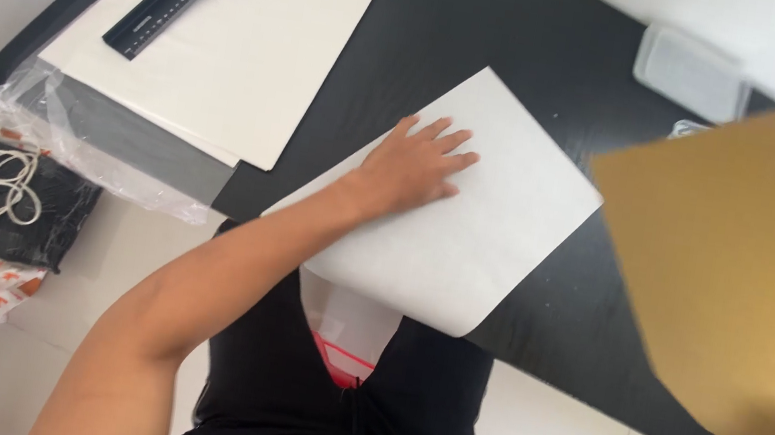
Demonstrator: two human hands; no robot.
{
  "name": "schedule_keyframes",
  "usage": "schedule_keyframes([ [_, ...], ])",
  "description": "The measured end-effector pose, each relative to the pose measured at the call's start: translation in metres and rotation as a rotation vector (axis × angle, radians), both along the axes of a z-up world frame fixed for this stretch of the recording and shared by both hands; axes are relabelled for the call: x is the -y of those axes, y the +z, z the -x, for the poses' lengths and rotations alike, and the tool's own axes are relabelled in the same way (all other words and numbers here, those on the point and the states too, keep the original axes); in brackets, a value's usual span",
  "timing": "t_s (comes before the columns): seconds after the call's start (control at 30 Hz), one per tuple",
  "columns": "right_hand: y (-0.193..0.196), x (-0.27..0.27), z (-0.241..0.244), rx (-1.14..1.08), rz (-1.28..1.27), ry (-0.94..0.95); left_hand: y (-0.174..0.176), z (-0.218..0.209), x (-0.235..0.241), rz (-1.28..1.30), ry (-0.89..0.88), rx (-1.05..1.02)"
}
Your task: The person places a white sheet of paper on a table and positions a cardboard template on top. They fold the edges of the paper over the template and press them down. Then, using a brush, they apply white glue from a container onto the folded paper edges.
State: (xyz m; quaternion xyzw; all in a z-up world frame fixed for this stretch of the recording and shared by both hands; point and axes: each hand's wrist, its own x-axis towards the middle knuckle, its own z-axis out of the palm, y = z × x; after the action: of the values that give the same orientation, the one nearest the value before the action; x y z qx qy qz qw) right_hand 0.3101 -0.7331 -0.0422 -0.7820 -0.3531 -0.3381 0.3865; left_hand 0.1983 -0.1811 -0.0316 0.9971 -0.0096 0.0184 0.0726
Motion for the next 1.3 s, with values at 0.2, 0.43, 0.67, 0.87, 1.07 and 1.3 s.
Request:
schedule_keyframes([
  [0.2, 0.059, -0.178, 0.036, 0.118, -0.185, 0.127, 0.025, 0.066, 0.015, 0.087, 0.222, 0.040],
  [0.43, 0.087, -0.301, 0.034, -0.017, -0.201, 0.385, 0.045, 0.101, -0.001, 0.117, 0.166, -0.127],
  [0.67, 0.077, -0.359, 0.076, -0.040, 0.157, 0.590, 0.029, 0.082, -0.013, 0.134, 0.105, 0.001],
  [0.87, 0.058, -0.367, 0.088, -0.094, 0.632, 0.541, 0.009, 0.079, -0.031, 0.040, 0.214, 0.059],
  [1.07, 0.081, -0.361, 0.080, -0.288, 0.776, 0.513, 0.033, 0.077, -0.026, 0.124, 0.165, -0.114],
  [1.3, 0.101, -0.355, 0.057, -0.612, 1.085, 0.181, 0.035, 0.072, -0.030, 0.078, 0.173, -0.119],
])
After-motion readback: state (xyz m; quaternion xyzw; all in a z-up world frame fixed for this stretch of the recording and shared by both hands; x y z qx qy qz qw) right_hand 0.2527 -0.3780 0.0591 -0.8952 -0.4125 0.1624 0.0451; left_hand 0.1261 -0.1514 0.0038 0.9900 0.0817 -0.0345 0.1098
